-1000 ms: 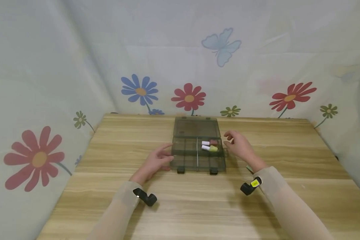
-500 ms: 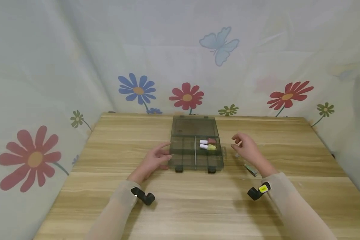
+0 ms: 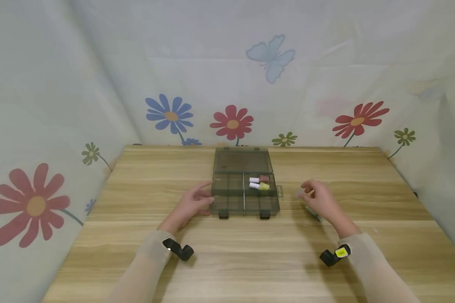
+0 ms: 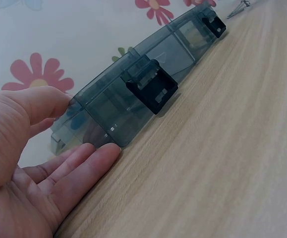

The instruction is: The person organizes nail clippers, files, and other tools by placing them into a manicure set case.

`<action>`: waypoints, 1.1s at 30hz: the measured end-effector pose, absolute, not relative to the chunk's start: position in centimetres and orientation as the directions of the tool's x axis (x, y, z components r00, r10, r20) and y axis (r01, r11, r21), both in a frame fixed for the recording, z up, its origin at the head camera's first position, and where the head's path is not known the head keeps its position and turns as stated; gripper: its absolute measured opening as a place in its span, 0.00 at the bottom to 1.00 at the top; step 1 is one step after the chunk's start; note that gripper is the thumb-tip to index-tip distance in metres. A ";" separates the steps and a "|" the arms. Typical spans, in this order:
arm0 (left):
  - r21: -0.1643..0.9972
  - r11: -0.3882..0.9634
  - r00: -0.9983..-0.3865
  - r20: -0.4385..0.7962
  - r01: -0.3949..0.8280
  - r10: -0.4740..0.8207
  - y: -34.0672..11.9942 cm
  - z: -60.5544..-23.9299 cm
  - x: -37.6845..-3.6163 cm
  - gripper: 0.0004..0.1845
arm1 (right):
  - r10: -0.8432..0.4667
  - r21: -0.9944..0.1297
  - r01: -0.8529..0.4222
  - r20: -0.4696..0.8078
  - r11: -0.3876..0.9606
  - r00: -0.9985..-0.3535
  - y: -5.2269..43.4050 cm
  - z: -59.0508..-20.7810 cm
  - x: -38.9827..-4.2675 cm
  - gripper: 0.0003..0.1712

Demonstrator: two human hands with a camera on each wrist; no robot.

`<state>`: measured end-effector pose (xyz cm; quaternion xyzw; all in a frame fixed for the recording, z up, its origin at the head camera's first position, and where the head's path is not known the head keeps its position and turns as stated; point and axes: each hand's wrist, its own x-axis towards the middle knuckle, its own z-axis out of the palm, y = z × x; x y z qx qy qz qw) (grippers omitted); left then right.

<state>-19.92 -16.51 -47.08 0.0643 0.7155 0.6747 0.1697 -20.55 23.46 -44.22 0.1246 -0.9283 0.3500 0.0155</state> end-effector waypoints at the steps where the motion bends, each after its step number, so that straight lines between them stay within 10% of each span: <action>1: 0.988 0.080 -0.934 -0.154 -0.135 0.323 -16.5 -47.0 -19.9 0.33 | -0.218 -0.644 -0.243 0.120 0.725 -0.969 23.6 -44.3 -20.4 0.14; 33: 0.989 0.062 -0.934 -0.150 -0.137 0.325 -16.7 -48.3 -20.4 0.33 | -0.216 -0.573 -0.227 0.088 0.787 -0.972 26.5 -46.7 -16.9 0.13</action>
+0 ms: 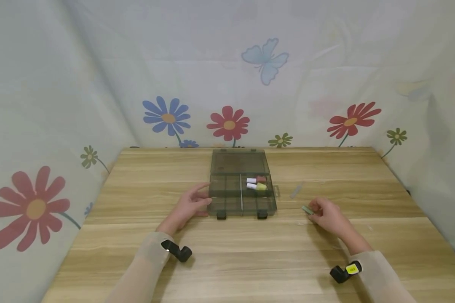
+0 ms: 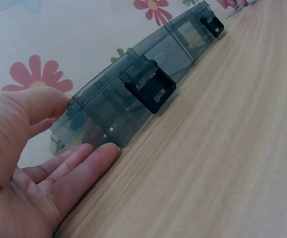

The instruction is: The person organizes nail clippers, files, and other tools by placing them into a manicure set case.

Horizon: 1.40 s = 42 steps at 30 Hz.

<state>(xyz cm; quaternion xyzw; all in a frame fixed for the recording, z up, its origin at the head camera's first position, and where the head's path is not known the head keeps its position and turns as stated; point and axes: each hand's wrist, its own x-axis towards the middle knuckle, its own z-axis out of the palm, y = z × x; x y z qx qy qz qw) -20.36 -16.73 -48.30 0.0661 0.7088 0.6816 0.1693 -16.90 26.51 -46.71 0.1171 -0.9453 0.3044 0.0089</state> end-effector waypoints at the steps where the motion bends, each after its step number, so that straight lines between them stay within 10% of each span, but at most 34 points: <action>1: 0.989 0.061 -0.936 -0.149 -0.136 0.320 -16.8 -48.6 -20.5 0.33 | -0.220 -0.566 -0.228 0.084 0.792 -0.972 26.5 -46.7 -16.9 0.12; 42: 0.988 0.076 -0.936 -0.149 -0.131 0.319 -16.7 -48.0 -20.3 0.33 | -0.287 -0.556 -0.310 0.131 0.771 -0.949 25.8 -44.7 -18.8 0.05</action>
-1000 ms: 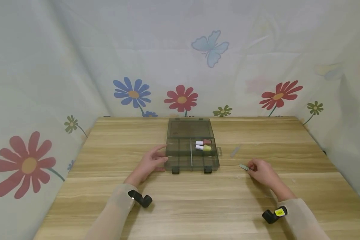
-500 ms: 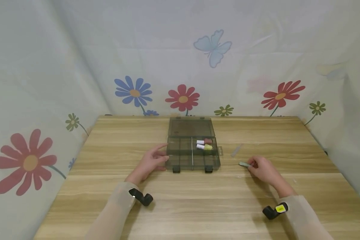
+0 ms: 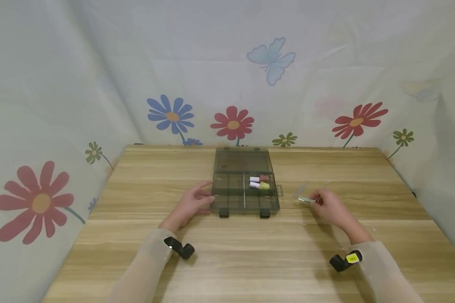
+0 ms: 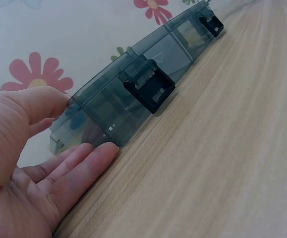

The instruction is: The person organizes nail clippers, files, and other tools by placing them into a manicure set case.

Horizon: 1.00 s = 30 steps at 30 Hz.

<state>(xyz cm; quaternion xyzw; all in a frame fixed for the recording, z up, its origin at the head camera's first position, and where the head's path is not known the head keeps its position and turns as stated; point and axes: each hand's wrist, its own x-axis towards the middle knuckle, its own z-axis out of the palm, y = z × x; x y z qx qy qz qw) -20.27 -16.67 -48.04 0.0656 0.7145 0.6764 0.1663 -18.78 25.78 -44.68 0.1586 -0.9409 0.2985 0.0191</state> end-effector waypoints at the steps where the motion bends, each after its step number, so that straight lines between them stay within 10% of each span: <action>1: 0.989 0.076 -0.937 -0.147 -0.129 0.318 -16.7 -48.4 -20.4 0.33 | -0.289 -0.555 -0.316 0.140 0.770 -0.947 25.7 -44.5 -18.8 0.05; 30: 0.992 0.073 -0.953 -0.123 -0.107 0.276 -16.7 -50.1 -21.0 0.32 | -0.354 -0.575 -0.425 0.238 0.700 -0.905 20.4 -42.3 -21.4 0.05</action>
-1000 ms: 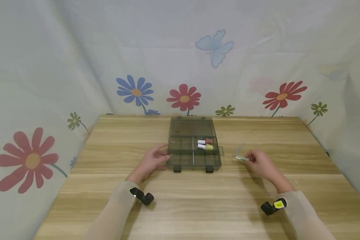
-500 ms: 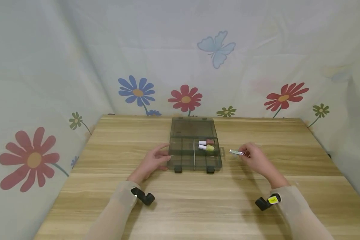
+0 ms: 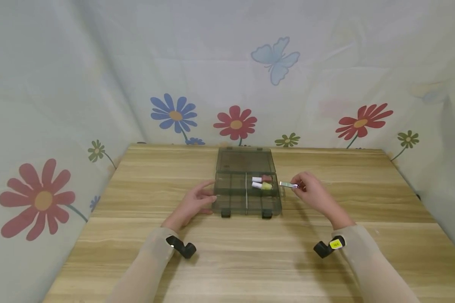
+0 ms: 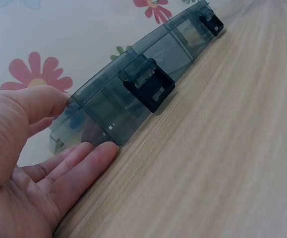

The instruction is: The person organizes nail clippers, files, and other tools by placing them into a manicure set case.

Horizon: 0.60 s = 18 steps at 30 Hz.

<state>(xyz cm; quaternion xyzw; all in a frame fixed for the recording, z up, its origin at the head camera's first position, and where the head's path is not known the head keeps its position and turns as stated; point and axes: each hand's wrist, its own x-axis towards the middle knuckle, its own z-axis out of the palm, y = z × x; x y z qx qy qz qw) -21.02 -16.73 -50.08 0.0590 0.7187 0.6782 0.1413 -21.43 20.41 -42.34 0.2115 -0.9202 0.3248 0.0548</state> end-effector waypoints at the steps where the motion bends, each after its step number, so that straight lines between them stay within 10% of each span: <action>1: 0.992 0.073 -0.952 -0.122 -0.105 0.281 -16.8 -50.1 -21.1 0.32 | -0.358 -0.575 -0.430 0.241 0.696 -0.902 20.2 -42.2 -21.6 0.05; 18: 0.990 0.064 -0.931 -0.141 -0.127 0.336 -16.8 -47.7 -20.2 0.34 | -0.447 -0.591 -0.501 0.250 0.632 -0.859 16.3 -41.4 -23.0 0.06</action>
